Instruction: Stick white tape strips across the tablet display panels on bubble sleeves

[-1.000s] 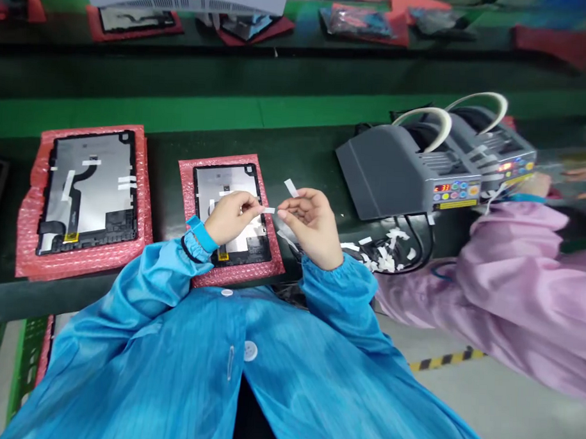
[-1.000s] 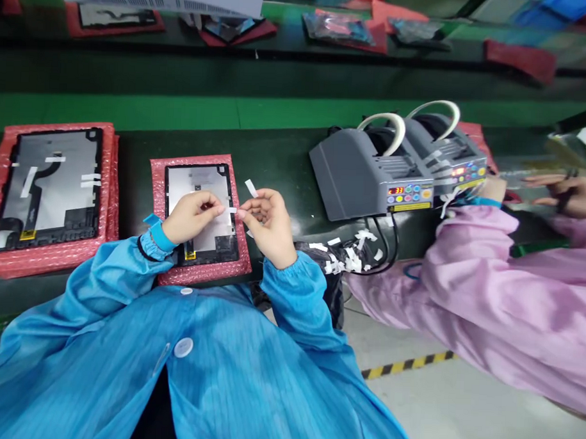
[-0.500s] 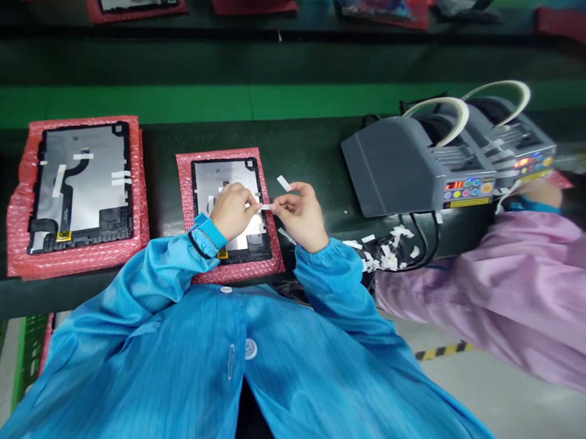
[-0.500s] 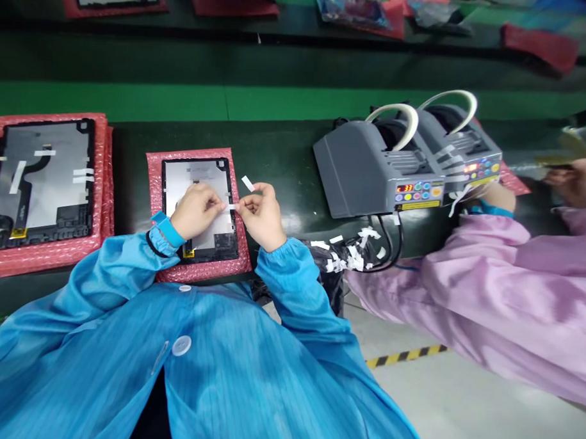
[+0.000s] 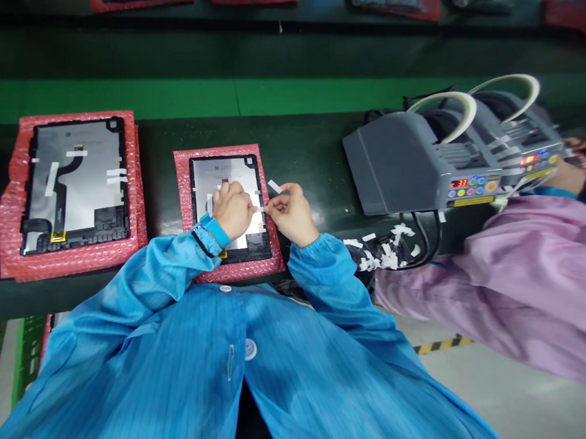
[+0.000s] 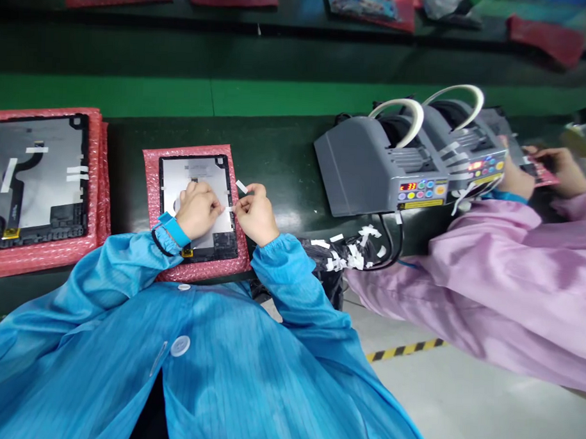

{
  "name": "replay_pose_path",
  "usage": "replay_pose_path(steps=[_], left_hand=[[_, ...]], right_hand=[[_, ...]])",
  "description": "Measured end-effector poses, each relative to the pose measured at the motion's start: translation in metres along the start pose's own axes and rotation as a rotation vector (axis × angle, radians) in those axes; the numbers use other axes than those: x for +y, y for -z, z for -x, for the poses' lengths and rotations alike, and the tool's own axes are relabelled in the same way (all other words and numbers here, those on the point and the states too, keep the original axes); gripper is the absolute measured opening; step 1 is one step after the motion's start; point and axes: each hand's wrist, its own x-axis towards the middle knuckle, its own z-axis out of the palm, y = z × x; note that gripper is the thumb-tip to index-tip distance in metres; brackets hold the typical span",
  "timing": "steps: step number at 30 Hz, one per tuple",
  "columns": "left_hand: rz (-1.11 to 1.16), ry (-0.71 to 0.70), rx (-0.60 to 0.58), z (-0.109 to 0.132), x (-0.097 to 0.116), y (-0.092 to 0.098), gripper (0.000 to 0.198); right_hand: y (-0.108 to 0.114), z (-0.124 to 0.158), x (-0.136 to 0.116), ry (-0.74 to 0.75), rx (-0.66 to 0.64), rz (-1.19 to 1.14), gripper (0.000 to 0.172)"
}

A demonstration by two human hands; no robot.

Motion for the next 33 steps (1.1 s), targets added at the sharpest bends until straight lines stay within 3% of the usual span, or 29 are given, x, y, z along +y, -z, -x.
replay_pose_path(steps=[8,14,18,24,26,29,33], left_hand=[[0.003,0.0,0.019,0.001,0.003,0.0,0.016],[0.031,0.028,0.09,-0.002,-0.003,0.002,0.01],[0.149,-0.035,0.18,-0.011,-0.014,0.01,0.009],[0.239,-0.229,0.086,-0.018,-0.021,0.014,0.014],[0.237,-0.204,0.061,-0.018,-0.02,0.013,0.014],[0.245,-0.134,0.05,-0.018,-0.02,0.012,0.014],[0.271,-0.091,0.025,-0.017,-0.018,0.011,0.016]], right_hand=[[-0.001,-0.002,0.003,0.004,0.004,0.138,0.036],[0.017,-0.008,0.003,0.052,0.045,0.177,0.041],[0.027,-0.003,-0.007,0.055,-0.112,-0.02,0.02],[0.022,0.007,-0.024,0.128,-0.317,-0.099,0.024],[0.021,0.006,-0.024,0.112,-0.305,-0.056,0.026],[0.02,0.004,-0.021,0.073,-0.186,0.016,0.029],[0.017,-0.001,-0.017,0.086,-0.157,0.115,0.018]])
